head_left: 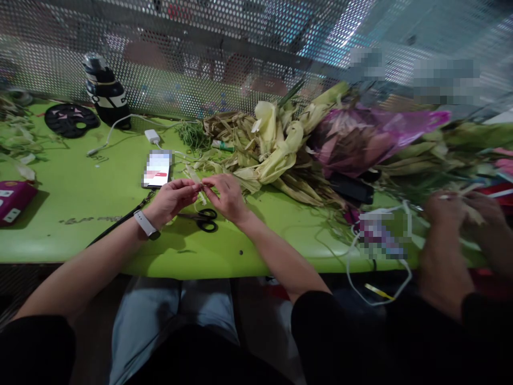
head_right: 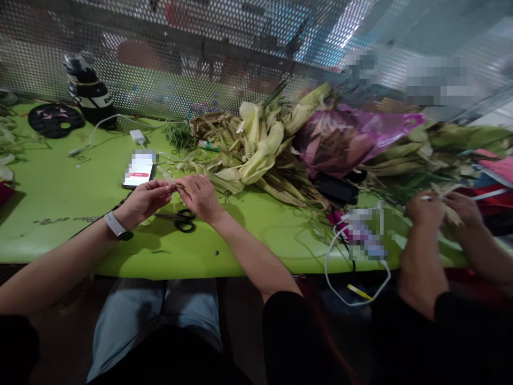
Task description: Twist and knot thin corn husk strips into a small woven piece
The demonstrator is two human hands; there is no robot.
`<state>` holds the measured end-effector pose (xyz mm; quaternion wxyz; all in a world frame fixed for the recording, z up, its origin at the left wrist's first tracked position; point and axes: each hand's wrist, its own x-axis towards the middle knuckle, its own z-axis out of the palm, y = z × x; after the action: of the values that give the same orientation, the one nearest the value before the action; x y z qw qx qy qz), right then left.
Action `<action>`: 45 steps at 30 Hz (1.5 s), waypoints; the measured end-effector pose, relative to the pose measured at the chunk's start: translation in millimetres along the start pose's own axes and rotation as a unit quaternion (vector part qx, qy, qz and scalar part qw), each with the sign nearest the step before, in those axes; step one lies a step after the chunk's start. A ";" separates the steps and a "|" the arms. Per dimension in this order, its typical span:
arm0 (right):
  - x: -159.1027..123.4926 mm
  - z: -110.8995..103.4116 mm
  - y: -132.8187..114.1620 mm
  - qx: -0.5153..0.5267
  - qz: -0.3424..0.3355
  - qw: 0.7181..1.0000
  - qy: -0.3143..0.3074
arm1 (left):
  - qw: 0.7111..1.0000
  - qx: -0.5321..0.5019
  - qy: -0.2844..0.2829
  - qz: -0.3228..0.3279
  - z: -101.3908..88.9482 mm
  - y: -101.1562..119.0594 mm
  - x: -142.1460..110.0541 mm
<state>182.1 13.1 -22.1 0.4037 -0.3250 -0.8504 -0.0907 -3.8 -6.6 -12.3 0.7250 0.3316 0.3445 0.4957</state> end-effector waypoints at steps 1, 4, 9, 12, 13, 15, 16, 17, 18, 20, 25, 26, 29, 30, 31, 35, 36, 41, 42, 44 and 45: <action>0.1 -0.2 -0.2 -0.003 0.000 1.000 0.000 | 1.000 0.003 0.004 -0.004 0.3 1.5 -0.4; 0.1 -0.2 0.7 -0.004 -0.003 1.000 -0.002 | 1.000 0.006 0.008 -0.004 -0.1 5.1 -0.8; 0.7 -1.7 6.4 0.026 -0.033 0.999 0.000 | 1.000 0.022 -0.011 -0.012 -3.7 6.6 1.1; 2.1 -4.3 8.9 0.034 -0.043 0.999 -0.002 | 0.999 0.027 -0.012 -0.025 -3.4 7.5 1.7; 2.6 -5.2 9.2 0.036 -0.044 0.998 -0.001 | 0.999 0.027 -0.013 -0.028 -3.1 7.9 1.7; 3.8 -6.8 9.1 0.036 -0.046 0.998 0.004 | 0.999 0.024 -0.013 -0.036 -3.0 8.5 1.8; 4.4 -7.5 8.8 0.034 -0.046 0.998 0.006 | 0.999 0.020 -0.012 -0.040 -3.3 8.6 2.0; 5.0 -8.1 8.4 0.030 -0.046 0.998 0.008 | 0.999 0.015 -0.013 -0.043 -3.8 8.6 2.3; 5.5 -8.7 8.0 0.026 -0.045 0.999 0.008 | 0.999 0.009 -0.015 -0.045 -4.4 8.5 2.7; 6.1 -9.7 7.4 0.021 -0.045 0.999 0.007 | 0.998 -0.001 -0.021 -0.051 -5.6 8.2 3.6; 5.7 -11.1 7.6 0.021 -0.068 0.997 0.022 | 0.997 -0.013 -0.020 -0.068 -4.4 8.8 4.1; 5.4 -11.0 7.9 0.019 -0.069 0.997 0.020 | 0.997 -0.014 -0.018 -0.072 -3.6 9.1 3.8; 4.6 -10.2 8.7 0.006 -0.062 0.998 0.004 | 0.997 -0.013 -0.017 -0.080 -1.5 9.9 3.0; 4.2 -9.8 9.1 0.003 -0.062 0.998 0.005 | 0.997 -0.013 -0.016 -0.081 -1.0 10.0 2.8; 3.8 -9.4 9.5 0.004 -0.067 0.998 0.010 | 0.997 -0.013 -0.015 -0.080 -0.8 10.0 2.8; 2.0 -8.8 11.5 0.019 -0.092 0.995 0.027 | 0.997 -0.015 -0.020 -0.079 -1.2 10.1 2.9; 1.8 -8.9 11.8 0.019 -0.096 0.995 0.025 | 0.996 -0.015 -0.021 -0.080 -1.4 10.3 2.8; 2.5 -10.1 10.6 0.010 -0.112 0.993 0.046 | 0.996 -0.011 -0.019 -0.081 -0.3 12.0 1.2; 2.9 -10.3 9.8 0.008 -0.117 0.991 0.057 | 0.996 -0.010 -0.018 -0.081 0.1 12.4 1.0; 3.9 -10.9 8.0 0.000 -0.128 0.989 0.076 | 0.996 -0.007 -0.016 -0.084 0.8 13.2 0.9; 4.3 -11.3 7.2 -0.004 -0.129 0.988 0.079 | 0.996 -0.006 -0.015 -0.086 1.0 13.5 0.9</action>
<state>191.7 16.0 -12.3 0.4531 -0.2059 -0.8502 -0.1714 -9.3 -2.0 -0.9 0.7717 0.3041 0.3581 0.4286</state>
